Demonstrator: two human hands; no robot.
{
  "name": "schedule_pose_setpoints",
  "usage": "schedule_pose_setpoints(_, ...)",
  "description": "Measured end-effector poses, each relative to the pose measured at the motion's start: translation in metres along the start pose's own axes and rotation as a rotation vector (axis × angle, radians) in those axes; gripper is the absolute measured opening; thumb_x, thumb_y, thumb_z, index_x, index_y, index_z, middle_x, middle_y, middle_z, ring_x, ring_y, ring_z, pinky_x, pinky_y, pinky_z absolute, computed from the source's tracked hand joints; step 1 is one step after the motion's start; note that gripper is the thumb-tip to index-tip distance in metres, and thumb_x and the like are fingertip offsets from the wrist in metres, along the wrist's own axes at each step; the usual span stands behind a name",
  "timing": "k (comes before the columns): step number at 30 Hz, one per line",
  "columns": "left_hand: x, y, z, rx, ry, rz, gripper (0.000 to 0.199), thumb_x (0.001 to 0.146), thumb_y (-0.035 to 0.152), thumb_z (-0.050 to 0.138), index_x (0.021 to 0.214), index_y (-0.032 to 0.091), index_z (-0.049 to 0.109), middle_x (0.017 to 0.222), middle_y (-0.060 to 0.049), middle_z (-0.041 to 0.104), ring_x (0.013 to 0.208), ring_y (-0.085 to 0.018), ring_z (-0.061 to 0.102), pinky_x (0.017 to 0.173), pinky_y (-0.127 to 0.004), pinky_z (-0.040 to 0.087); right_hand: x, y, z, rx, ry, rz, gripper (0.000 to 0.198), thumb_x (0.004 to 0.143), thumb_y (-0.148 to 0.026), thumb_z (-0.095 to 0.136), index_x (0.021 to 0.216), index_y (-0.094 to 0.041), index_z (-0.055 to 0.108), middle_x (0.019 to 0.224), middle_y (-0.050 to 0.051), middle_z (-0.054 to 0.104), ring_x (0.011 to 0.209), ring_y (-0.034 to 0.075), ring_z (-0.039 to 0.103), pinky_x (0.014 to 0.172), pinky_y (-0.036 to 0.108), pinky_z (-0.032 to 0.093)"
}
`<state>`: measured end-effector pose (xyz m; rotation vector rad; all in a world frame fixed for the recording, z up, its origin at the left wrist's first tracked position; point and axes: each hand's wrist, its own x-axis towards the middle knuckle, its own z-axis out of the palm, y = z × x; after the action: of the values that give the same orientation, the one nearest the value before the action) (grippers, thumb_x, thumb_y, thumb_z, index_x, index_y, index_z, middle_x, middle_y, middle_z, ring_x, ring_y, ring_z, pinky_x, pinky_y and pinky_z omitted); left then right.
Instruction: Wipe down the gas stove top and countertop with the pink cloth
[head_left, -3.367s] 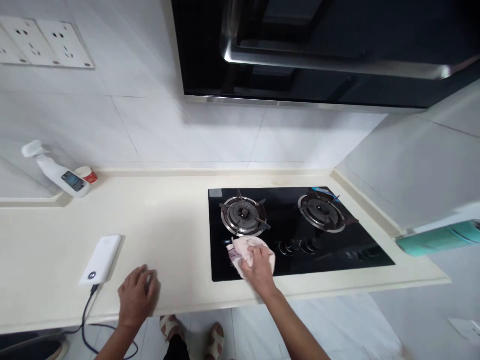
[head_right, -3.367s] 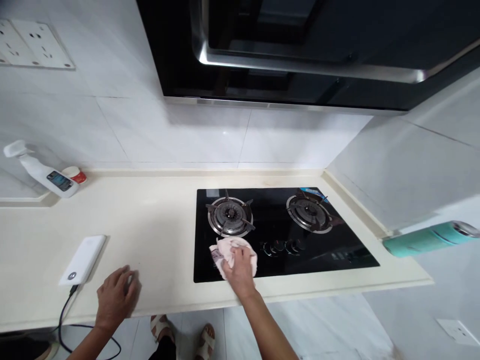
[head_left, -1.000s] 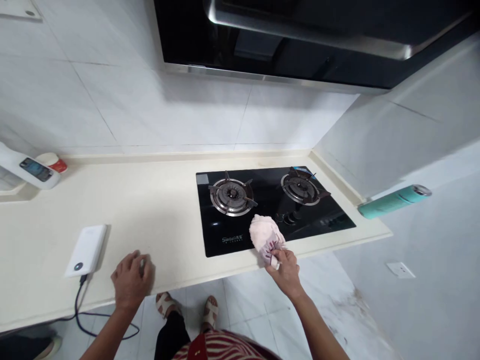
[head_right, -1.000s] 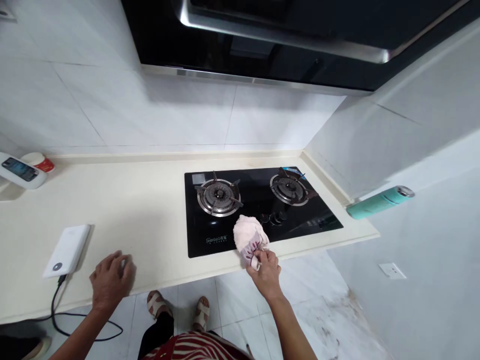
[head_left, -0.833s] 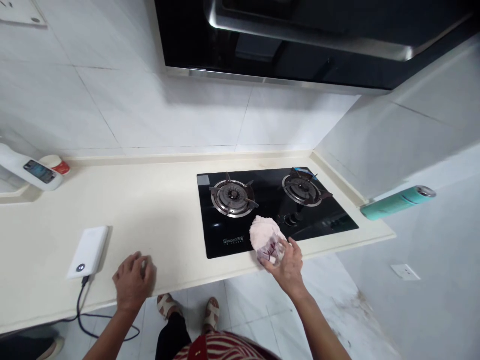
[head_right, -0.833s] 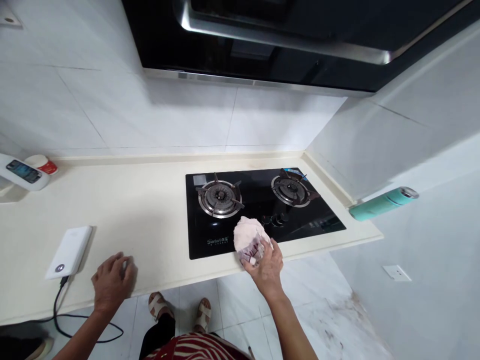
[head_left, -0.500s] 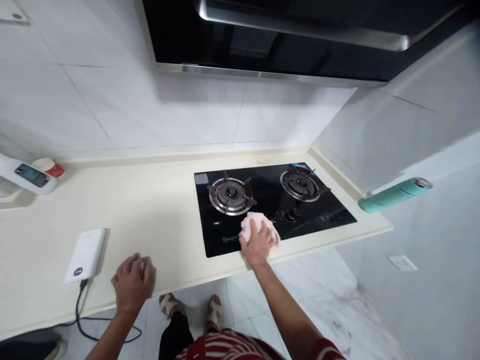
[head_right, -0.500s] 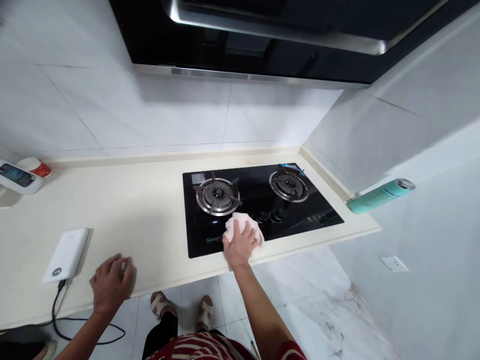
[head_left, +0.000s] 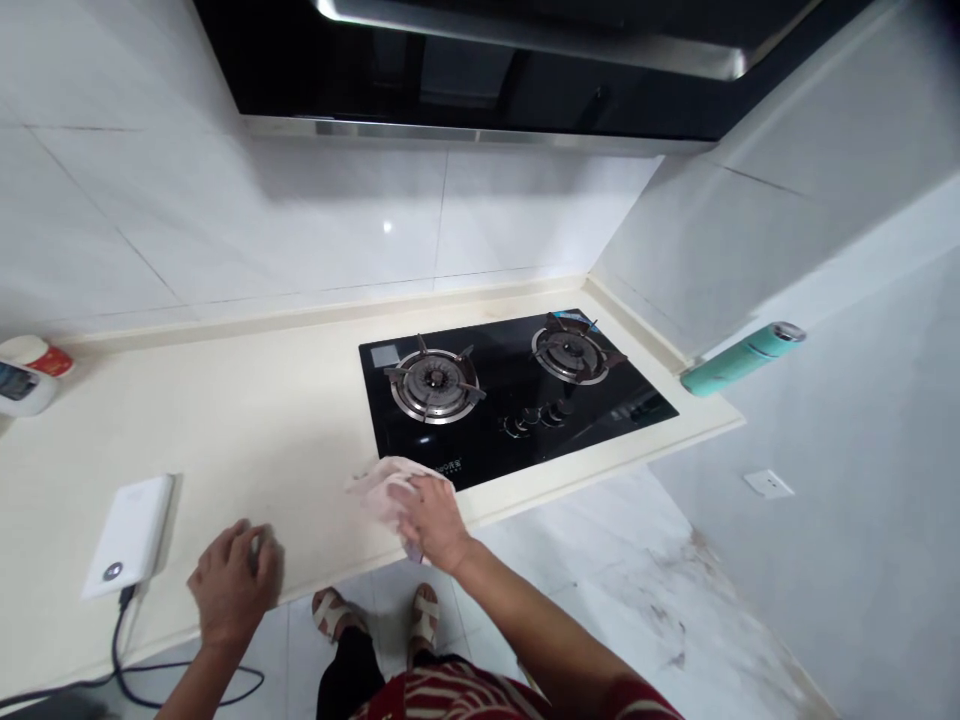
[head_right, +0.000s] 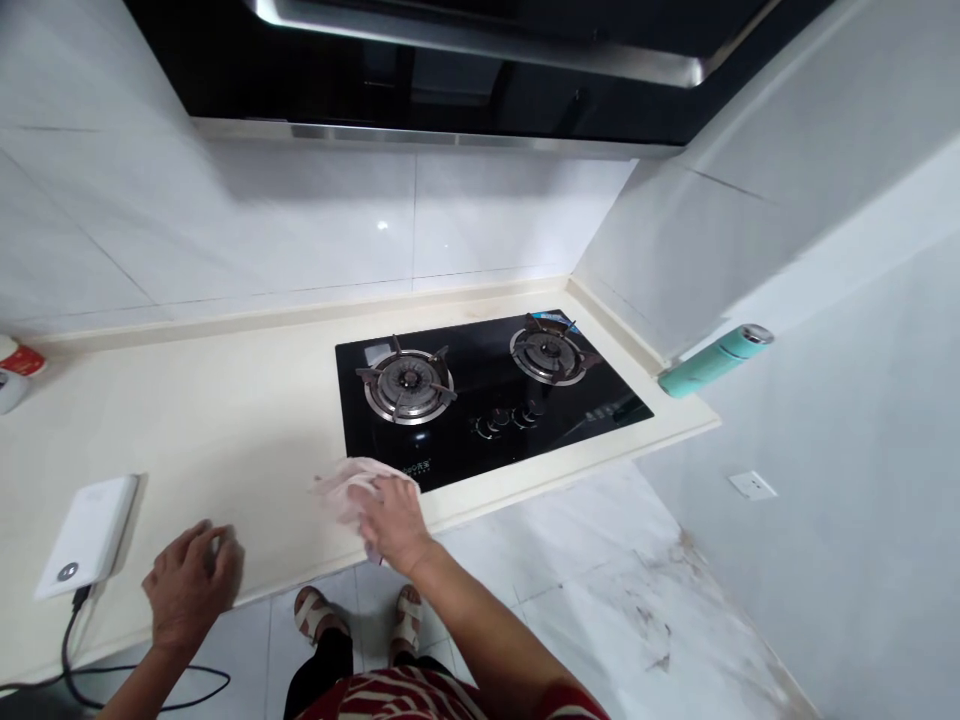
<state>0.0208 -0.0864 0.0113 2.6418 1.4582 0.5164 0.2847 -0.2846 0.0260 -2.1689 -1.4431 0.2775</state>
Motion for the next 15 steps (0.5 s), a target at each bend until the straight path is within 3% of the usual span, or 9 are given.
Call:
schedule_pose_setpoints(3,0.0,0.002,-0.001,-0.009,0.001,-0.01,0.033,0.094,0.04,0.047,0.112,0.021,0.066,0.134,-0.013,0.06,0.125,-0.033,0.052,0.1,-0.052,0.041,-0.016,0.055,-0.022,0.103,0.194,0.264,0.037,0.084,-0.017,0.046,0.115,-0.02,0.066,0.097,0.007,0.054,0.091,0.022,0.052,0.086,0.038,0.046)
schedule_pose_setpoints(7,0.001,0.006,-0.003,0.003,-0.001,-0.033,0.033,0.093,0.04,0.046,0.111,0.02,0.065,0.134,-0.014,0.06,0.125,-0.034,0.051,0.1,-0.053,0.04,-0.03,0.097,-0.047,0.124,0.318,0.39,0.035,0.088,-0.019,0.033,0.104,-0.018,0.064,0.093,0.007,0.05,0.084,0.022,0.051,0.081,0.038,0.048)
schedule_pose_setpoints(12,0.001,0.008,-0.004,0.017,-0.015,-0.033,0.033,0.093,0.039,0.046,0.11,0.019,0.065,0.134,-0.014,0.059,0.125,-0.033,0.051,0.1,-0.052,0.04,-0.021,0.084,-0.045,0.212,0.447,0.46,0.043,0.096,-0.033,0.031,0.127,-0.02,0.058,0.125,0.013,0.053,0.116,0.026,0.048,0.101,0.044,0.042)
schedule_pose_setpoints(15,0.001,0.008,-0.003,0.031,-0.002,-0.043,0.033,0.092,0.039,0.046,0.111,0.019,0.064,0.135,-0.014,0.059,0.125,-0.033,0.051,0.1,-0.052,0.04,-0.009,0.051,-0.031,0.096,0.383,0.508,0.056,0.091,-0.052,0.049,0.139,-0.024,0.052,0.147,0.015,0.039,0.128,0.036,0.038,0.104,0.057,0.035)
